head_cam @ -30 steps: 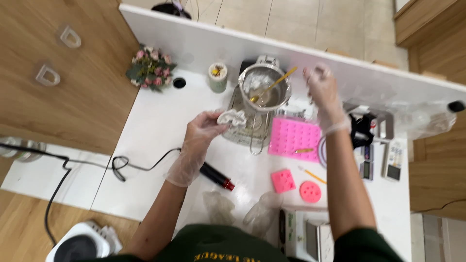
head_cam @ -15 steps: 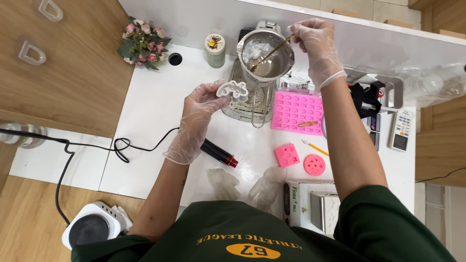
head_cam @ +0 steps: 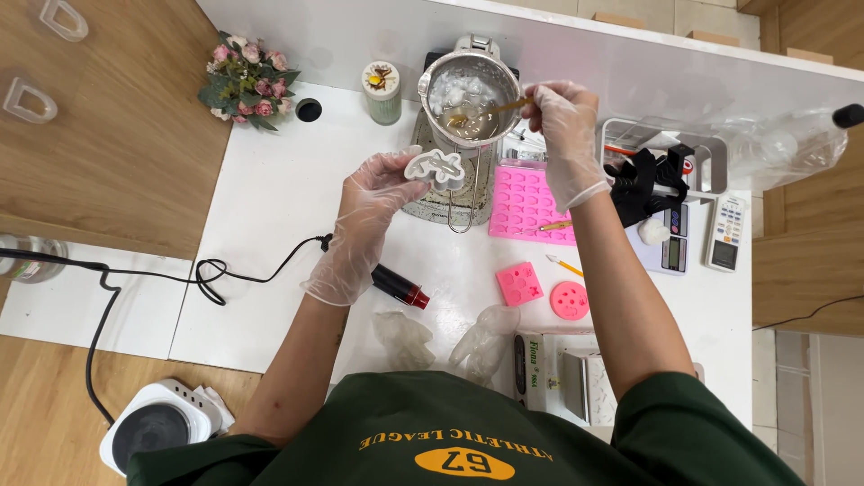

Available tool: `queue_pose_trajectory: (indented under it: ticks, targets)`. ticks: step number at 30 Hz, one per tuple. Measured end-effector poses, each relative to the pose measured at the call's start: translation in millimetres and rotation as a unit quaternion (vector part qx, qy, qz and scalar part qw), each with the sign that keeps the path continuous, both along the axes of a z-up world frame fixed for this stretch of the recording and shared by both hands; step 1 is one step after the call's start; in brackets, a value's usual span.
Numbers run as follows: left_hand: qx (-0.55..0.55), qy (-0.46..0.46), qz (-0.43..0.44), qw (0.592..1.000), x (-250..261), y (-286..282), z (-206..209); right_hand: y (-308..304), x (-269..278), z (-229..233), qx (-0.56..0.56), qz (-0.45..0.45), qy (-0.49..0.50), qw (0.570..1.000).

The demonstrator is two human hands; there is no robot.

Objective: Preparing a silicone mold and pouring melted wax into it to create wax melts.

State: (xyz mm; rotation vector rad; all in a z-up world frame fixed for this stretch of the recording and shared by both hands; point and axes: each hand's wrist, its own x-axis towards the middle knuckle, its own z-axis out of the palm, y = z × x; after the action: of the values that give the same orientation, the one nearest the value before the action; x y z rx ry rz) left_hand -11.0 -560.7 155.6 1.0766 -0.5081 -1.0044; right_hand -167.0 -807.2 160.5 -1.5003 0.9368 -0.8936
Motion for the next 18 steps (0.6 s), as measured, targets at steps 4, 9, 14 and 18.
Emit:
queue_pose_trajectory:
  ticks: [4, 9, 14, 18]
  targets:
    - [-0.002, -0.003, 0.005, 1.000, 2.3, -2.3, 0.1, 4.8, -5.4, -3.4, 0.076, -0.009, -0.047, 0.996]
    - [-0.012, 0.007, 0.003, 1.000, 9.1, -14.7, -15.7, -6.6, -18.8, -10.7, 0.113, 0.001, -0.105, 0.988]
    - [0.020, -0.007, -0.001, 1.000, 8.1, -30.3, -17.1, 5.4, -32.3, 14.4, 0.112, -0.004, -0.131, 0.985]
    - [0.036, -0.002, -0.005, 0.999, 5.4, -40.1, -14.5, 21.5, -40.3, 36.5, 0.116, 0.010, -0.150, 0.982]
